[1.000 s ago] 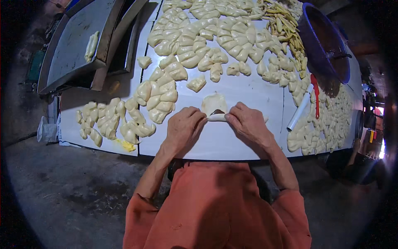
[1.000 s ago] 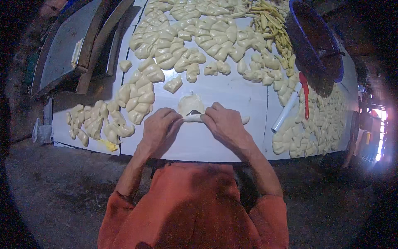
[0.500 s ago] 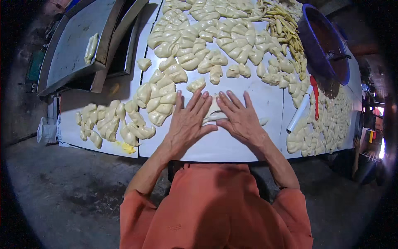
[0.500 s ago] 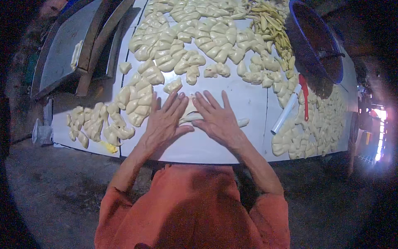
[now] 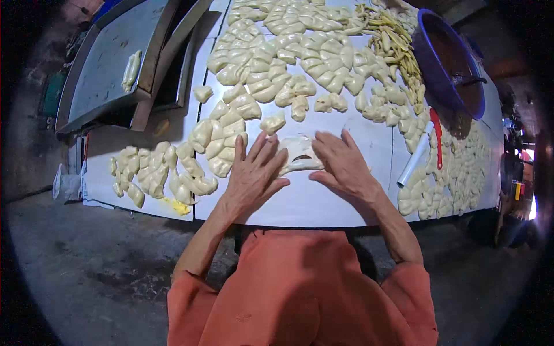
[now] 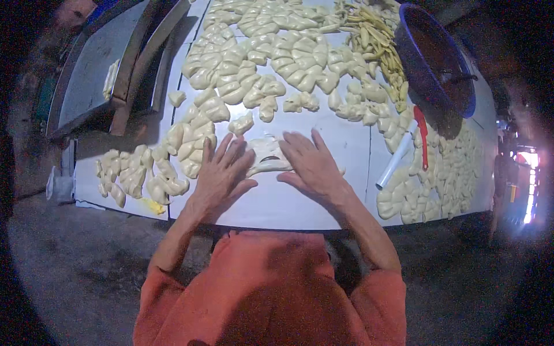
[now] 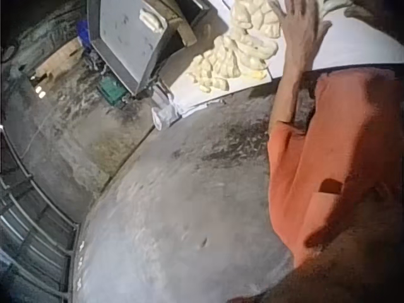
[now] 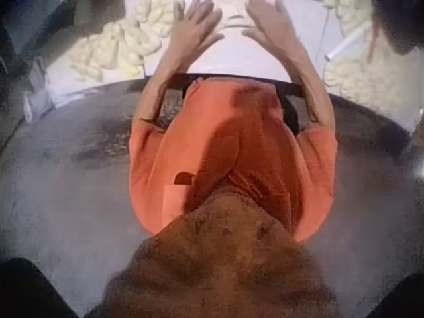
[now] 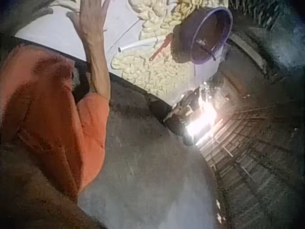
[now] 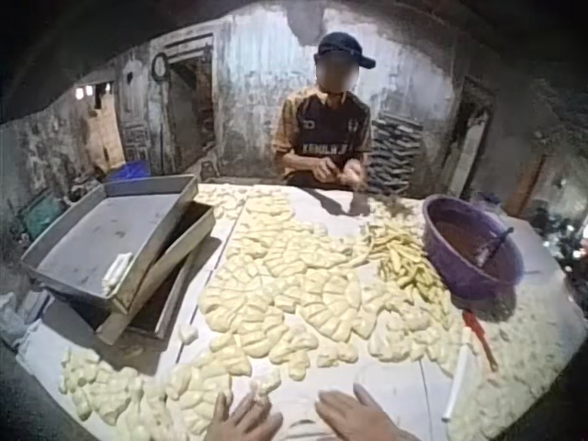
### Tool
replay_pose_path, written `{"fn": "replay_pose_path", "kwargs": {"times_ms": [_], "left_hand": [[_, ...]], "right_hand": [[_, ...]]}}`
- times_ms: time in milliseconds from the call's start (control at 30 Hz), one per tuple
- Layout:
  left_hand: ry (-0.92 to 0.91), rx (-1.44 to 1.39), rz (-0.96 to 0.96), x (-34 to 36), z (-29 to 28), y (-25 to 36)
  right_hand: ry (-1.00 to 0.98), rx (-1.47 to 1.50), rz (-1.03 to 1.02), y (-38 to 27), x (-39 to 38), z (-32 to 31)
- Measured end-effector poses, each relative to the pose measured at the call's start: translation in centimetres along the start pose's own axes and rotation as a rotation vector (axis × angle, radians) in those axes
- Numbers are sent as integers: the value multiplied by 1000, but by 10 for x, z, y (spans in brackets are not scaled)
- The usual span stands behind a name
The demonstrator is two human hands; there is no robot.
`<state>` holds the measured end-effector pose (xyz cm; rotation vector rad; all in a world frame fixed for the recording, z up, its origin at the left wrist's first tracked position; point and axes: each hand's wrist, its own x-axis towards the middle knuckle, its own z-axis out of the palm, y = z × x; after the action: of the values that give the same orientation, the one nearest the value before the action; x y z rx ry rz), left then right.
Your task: The person stirs a dark liquid in a blue bowl using a spatula, spreads the liquid onto pieces of dough by hand, and rolls the dough pieces into cylindrical shapes on a table.
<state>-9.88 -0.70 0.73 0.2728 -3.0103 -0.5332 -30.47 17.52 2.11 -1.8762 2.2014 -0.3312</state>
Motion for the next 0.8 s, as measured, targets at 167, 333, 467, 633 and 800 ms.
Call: {"fn": "replay_pose_path", "kwargs": {"times_ms": [167, 333, 467, 633, 800], "left_hand": [[314, -132, 135, 2, 9, -3], [319, -219, -10, 1, 8, -2], [300, -220, -34, 3, 9, 8], [490, -277, -142, 14, 11, 9], [401, -181, -85, 15, 17, 11]], "right_hand": [[63, 90, -100, -5, 1, 4], [298, 104, -74, -2, 9, 11], [270, 60, -89, -4, 6, 11], [327, 60, -6, -7, 17, 8], [251, -17, -96, -5, 17, 12]]}}
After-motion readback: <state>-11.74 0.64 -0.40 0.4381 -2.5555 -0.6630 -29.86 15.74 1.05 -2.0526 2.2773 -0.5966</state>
